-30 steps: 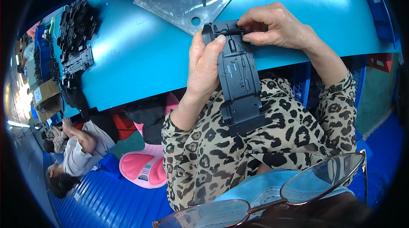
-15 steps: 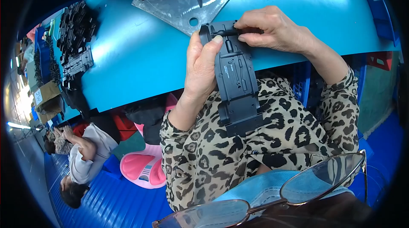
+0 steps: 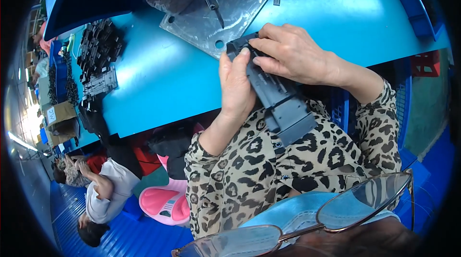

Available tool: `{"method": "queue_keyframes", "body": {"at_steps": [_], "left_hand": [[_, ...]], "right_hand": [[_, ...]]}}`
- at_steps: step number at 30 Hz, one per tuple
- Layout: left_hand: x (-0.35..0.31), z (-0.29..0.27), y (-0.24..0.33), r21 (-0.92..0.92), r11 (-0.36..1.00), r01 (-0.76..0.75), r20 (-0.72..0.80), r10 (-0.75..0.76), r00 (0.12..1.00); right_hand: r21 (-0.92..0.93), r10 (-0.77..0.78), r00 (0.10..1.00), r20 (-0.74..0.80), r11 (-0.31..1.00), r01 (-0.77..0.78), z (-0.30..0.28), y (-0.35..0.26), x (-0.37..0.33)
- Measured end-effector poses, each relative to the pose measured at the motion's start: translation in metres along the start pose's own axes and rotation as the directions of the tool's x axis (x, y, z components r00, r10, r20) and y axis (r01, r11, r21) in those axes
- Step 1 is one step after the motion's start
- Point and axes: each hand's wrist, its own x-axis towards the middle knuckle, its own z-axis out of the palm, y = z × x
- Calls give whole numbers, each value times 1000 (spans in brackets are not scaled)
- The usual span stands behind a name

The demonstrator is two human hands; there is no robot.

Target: The person assembles toy car chassis by fitting and pressing plastic components into the frames by hand, setting finished pieces aside and repeating the assembly with new parts from the workbench.

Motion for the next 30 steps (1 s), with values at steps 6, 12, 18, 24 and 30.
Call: {"method": "queue_keyframes", "body": {"at_steps": [6, 12, 18, 24, 30], "left_hand": [[-12, 18, -2, 27, 999, 25, 160, -29, 987], [-10, 5, -11, 243, 970, 1, 356, -91, 930], [-9, 4, 0, 237, 971, 43, 90, -66, 994], [-8, -18, 16, 244, 941, 233, 9, -242, 970], [-9, -16, 22, 168, 983, 69, 11, -72, 997]], "right_hand": [[-9, 206, 940, 272, 977, -212, -17, -4, -6], [243, 251, 956, 153, 928, -282, -19, -1, -8], [787, 460, 830, 317, 361, -500, -12, 14, -11], [874, 471, 829, 300, 213, -438, 3, 14, -5], [888, 550, 724, 417, -76, -454, 12, 1, 6]]}}
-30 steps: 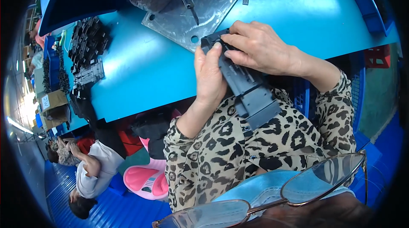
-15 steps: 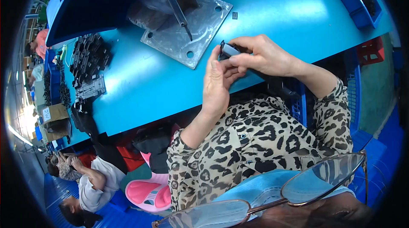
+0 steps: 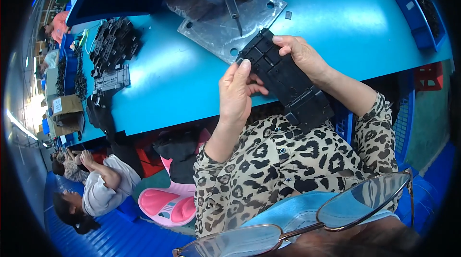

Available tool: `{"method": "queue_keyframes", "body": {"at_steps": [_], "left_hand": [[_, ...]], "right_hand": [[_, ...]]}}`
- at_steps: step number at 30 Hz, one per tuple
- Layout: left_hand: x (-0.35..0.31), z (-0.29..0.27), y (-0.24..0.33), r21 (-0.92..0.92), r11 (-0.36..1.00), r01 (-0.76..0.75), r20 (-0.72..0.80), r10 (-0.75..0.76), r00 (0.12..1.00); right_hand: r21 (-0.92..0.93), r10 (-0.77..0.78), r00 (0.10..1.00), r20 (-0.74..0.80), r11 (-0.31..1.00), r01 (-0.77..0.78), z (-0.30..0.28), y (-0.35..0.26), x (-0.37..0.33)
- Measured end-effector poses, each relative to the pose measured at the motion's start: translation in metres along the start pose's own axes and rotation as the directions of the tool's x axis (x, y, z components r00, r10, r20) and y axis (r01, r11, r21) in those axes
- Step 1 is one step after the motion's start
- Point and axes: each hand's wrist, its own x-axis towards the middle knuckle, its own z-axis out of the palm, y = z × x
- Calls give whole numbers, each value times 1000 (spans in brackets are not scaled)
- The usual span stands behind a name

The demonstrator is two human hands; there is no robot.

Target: The person assembles toy car chassis by fitting and pressing plastic components into the frames by hand, setting finished pieces aside and repeating the assembly with new parts from the workbench.

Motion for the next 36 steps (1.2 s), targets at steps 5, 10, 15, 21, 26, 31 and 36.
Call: {"method": "queue_keyframes", "body": {"at_steps": [5, 10, 15, 21, 26, 31, 36], "left_hand": [[2, -9, 9, -114, 990, -86, -24, 84, 996], [0, -17, 22, -113, 988, -101, -113, 88, 990], [0, -15, 37, -207, 971, -123, -47, 115, 992], [1, -11, 43, -159, 971, -180, -134, 159, 978], [0, -17, 48, -299, 942, -151, 42, 171, 984], [3, -18, 51, -317, 939, -130, -20, 131, 991], [5, -18, 53, -315, 941, -123, -17, 124, 992]], "right_hand": [[93, -80, 997, -22, 992, 82, 8, 3, 11], [99, -42, 994, 99, 995, 32, 2, 10, 23], [133, -48, 987, 153, 991, 27, 10, 0, 20], [166, -42, 984, 175, 986, 13, 16, -4, 17], [176, -63, 982, 180, 984, 31, 17, -5, 19], [178, -75, 979, 190, 983, 40, 22, -11, 16], [172, -85, 977, 194, 984, 52, 22, -12, 18]]}}
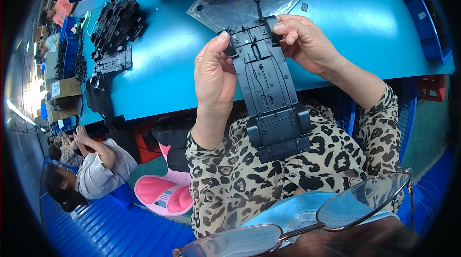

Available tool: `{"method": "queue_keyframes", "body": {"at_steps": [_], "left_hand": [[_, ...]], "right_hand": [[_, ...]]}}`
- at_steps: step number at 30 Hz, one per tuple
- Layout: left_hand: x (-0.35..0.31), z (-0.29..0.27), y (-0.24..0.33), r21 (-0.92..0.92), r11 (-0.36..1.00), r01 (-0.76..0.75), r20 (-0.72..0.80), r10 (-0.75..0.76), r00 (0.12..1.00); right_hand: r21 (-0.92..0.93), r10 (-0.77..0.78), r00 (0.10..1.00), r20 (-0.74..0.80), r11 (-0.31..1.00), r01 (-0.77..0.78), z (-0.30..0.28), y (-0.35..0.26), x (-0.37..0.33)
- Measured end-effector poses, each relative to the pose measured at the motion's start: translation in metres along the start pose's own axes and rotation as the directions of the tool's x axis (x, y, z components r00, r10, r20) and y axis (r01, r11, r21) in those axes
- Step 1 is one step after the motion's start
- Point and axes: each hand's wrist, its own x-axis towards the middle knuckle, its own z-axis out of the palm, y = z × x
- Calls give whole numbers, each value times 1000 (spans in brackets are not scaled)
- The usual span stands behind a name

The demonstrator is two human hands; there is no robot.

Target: The person assembles toy car chassis by fitting and pressing plastic components into the frames by hand, setting finished pieces aside and repeating the assembly with new parts from the workbench.

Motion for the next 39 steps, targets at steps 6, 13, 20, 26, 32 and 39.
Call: {"method": "queue_keyframes", "body": {"at_steps": [6, 13, 20, 26, 32, 39], "left_hand": [[4, -5, 2, -15, 1000, 15, -24, -16, 1000], [6, 6, 2, 65, 998, 4, -127, 4, 992], [8, 4, 3, 64, 998, 11, -142, -2, 990], [9, -1, 5, -7, 999, 46, -21, -46, 999], [7, 11, 3, 22, 1000, 14, -90, -12, 996], [9, 4, 3, 18, 999, 42, -67, -41, 997]], "right_hand": [[8, -3, 1000, -13, 1000, 3, 3, 0, 2], [32, -23, 999, -22, 999, 24, 0, 4, 4], [45, -49, 997, -55, 998, 52, 3, 7, 5], [71, -49, 996, -70, 996, 54, 8, 5, 1], [85, -53, 996, -70, 995, 59, 7, 7, 2], [95, -62, 997, -55, 993, 67, 3, 9, 2]]}}
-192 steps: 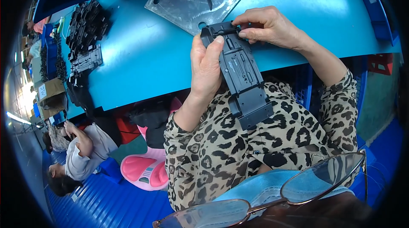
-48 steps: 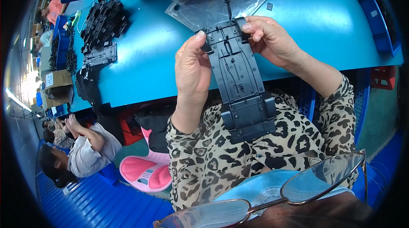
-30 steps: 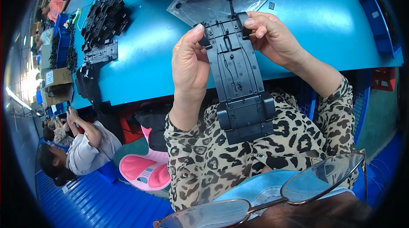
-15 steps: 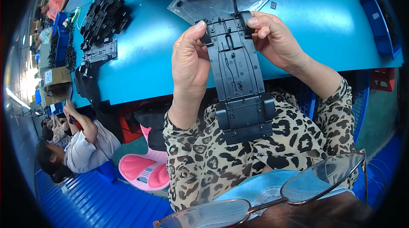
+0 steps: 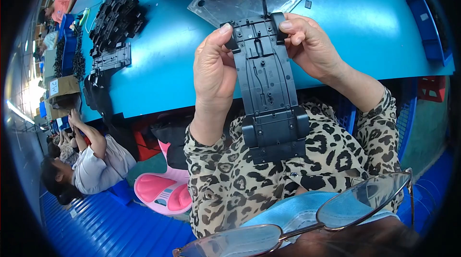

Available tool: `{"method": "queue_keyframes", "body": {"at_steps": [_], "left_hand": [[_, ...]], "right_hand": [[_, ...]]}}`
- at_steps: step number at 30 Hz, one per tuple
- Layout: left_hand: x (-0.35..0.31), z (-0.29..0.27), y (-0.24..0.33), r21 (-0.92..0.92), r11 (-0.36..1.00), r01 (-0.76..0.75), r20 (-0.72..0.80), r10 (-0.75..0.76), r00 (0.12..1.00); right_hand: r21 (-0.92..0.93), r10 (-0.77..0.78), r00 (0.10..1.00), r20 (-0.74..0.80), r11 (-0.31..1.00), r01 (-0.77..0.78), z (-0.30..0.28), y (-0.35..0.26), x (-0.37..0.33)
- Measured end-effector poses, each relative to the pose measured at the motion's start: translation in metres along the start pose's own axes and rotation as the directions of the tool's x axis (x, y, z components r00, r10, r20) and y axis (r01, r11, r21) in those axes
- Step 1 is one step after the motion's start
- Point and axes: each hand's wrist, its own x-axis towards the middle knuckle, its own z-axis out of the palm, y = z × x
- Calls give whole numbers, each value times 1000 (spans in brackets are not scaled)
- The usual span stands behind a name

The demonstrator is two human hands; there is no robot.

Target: The person assembles toy car chassis by fitting and pressing plastic components into the frames by hand, setting finished pieces aside and repeating the assembly with new parts from the workbench.

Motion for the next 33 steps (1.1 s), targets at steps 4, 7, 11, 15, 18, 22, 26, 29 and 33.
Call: {"method": "queue_keyframes", "body": {"at_steps": [4, 7, 11, 15, 18, 22, 26, 29, 33], "left_hand": [[-1, 1, 0, -12, 1000, -6, 18, 7, 1000], [-2, 2, 0, -10, 1000, 5, -28, -5, 1000], [1, -4, 0, -20, 1000, 25, -4, -25, 1000], [3, -9, 1, -30, 999, 38, 2, -37, 999], [-1, 0, -1, -14, 1000, 11, -15, -11, 1000], [1, 0, -1, -10, 1000, 8, -26, -8, 1000], [2, -2, -1, -18, 1000, 3, -41, -4, 999], [4, -4, 0, -22, 1000, 19, -13, -19, 1000], [3, -1, 0, 1, 1000, -5, -51, 5, 999]], "right_hand": [[1, -5, 1000, -17, 1000, 5, 4, 0, -1], [5, -5, 1000, -9, 1000, 5, 4, 0, -1], [5, -9, 1000, -5, 1000, 9, 2, 0, 0], [20, -10, 1000, -11, 1000, 10, 4, 3, 1], [22, -9, 1000, 17, 1000, 8, 3, 0, -2], [19, -9, 1000, -10, 1000, 9, 4, 0, 0], [25, 1, 1000, -31, 1000, 0, 5, 2, 0], [27, -4, 1000, 1, 1000, 4, 1, 1, 1], [28, -7, 1000, -2, 1000, 7, 3, 1, 0]]}}
